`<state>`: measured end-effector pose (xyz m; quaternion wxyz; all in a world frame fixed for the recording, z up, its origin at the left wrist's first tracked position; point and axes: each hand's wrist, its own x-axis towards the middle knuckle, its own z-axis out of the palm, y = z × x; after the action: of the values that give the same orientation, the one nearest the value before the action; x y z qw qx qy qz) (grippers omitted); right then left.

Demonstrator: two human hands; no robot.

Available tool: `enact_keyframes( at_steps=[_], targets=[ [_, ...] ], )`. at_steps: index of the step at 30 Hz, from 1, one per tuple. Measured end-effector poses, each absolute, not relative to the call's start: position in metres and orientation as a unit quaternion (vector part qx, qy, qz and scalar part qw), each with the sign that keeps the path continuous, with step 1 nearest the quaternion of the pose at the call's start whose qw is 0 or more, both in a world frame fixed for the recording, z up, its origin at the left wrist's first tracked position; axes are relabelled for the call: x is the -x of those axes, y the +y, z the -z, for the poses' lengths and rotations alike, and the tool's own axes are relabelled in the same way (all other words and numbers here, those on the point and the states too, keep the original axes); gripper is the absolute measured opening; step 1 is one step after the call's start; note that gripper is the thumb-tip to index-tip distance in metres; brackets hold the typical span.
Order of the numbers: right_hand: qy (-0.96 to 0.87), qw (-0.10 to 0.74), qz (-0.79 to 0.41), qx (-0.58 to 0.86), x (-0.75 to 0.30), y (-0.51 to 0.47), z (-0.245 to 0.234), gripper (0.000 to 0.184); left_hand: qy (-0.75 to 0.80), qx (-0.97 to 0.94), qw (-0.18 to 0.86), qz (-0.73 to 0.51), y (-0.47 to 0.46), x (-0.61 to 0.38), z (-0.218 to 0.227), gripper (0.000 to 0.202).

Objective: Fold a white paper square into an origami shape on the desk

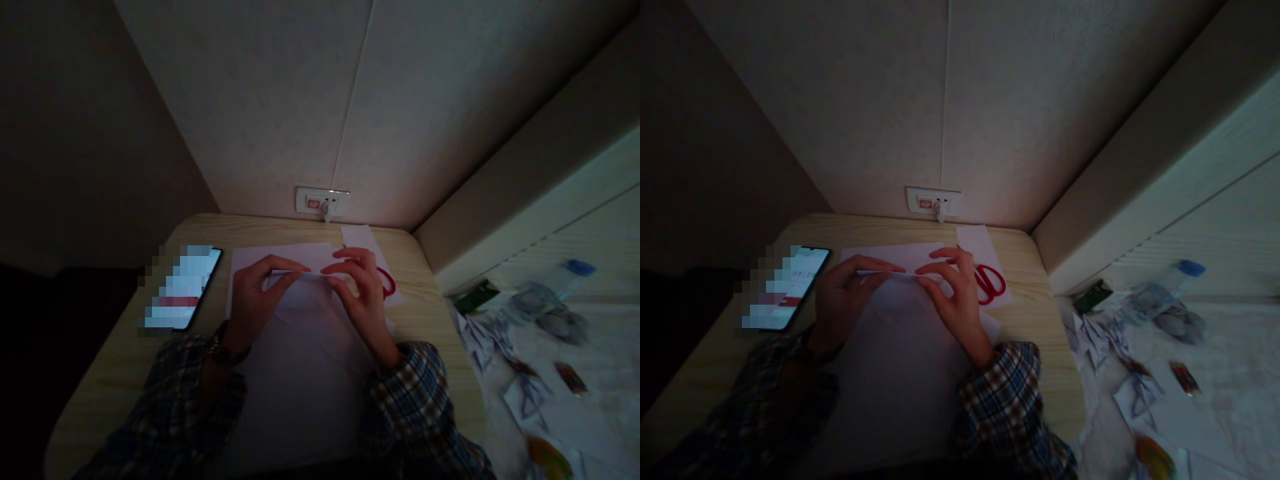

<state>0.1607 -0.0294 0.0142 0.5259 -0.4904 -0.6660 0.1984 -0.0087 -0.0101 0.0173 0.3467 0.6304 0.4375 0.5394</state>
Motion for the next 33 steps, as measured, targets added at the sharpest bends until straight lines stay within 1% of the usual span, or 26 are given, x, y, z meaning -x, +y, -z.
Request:
enact_keyframes(
  at_steps=[3, 6, 8, 10, 14, 17, 20, 23, 27, 30, 33],
  targets=[
    [-0.677, 0.506, -0.236, 0.48, -0.159, -0.03, -0.011, 0.015, 0.446, -0.652, 0.348, -0.506, -0.01, 0.008, -0.015, 0.005],
    [-0.654, 0.507, -0.263, 0.496, -0.159, -0.03, -0.009, 0.021, 0.467, -0.645, 0.355, -0.489, -0.009, 0.006, -0.013, 0.012],
    [-0.64, 0.511, -0.286, 0.497, -0.16, -0.029, -0.008, 0.021, 0.481, -0.625, 0.365, -0.495, -0.008, 0.006, -0.011, 0.018],
    [-0.625, 0.521, -0.313, 0.49, -0.162, -0.028, -0.009, 0.016, 0.492, -0.6, 0.366, -0.513, -0.007, 0.008, -0.011, 0.021],
    [-0.617, 0.543, -0.346, 0.453, -0.168, -0.026, -0.008, 0.025, 0.512, -0.597, 0.319, -0.529, -0.003, 0.013, -0.013, 0.012],
    [-0.662, 0.511, -0.345, 0.426, -0.171, -0.024, -0.007, 0.025, 0.501, -0.618, 0.301, -0.526, 0.001, 0.015, -0.014, 0.015],
    [-0.704, 0.461, -0.356, 0.406, -0.171, -0.023, -0.01, 0.023, 0.481, -0.618, 0.336, -0.524, 0.001, 0.014, -0.015, 0.019],
    [-0.714, 0.44, -0.371, 0.4, -0.169, -0.022, -0.012, 0.023, 0.461, -0.621, 0.366, -0.518, 0.001, 0.014, -0.016, 0.021],
    [-0.684, 0.476, -0.351, 0.427, -0.166, -0.021, -0.005, 0.011, 0.435, -0.637, 0.396, -0.498, 0.001, 0.014, -0.017, 0.023],
    [-0.643, 0.493, -0.334, 0.482, -0.165, -0.019, 0.001, 0.016, 0.417, -0.635, 0.424, -0.493, 0.0, 0.013, -0.017, 0.025],
    [-0.61, 0.502, -0.343, 0.508, -0.164, -0.019, 0.004, 0.02, 0.403, -0.611, 0.462, -0.501, -0.002, 0.012, -0.015, 0.032]
  ],
)
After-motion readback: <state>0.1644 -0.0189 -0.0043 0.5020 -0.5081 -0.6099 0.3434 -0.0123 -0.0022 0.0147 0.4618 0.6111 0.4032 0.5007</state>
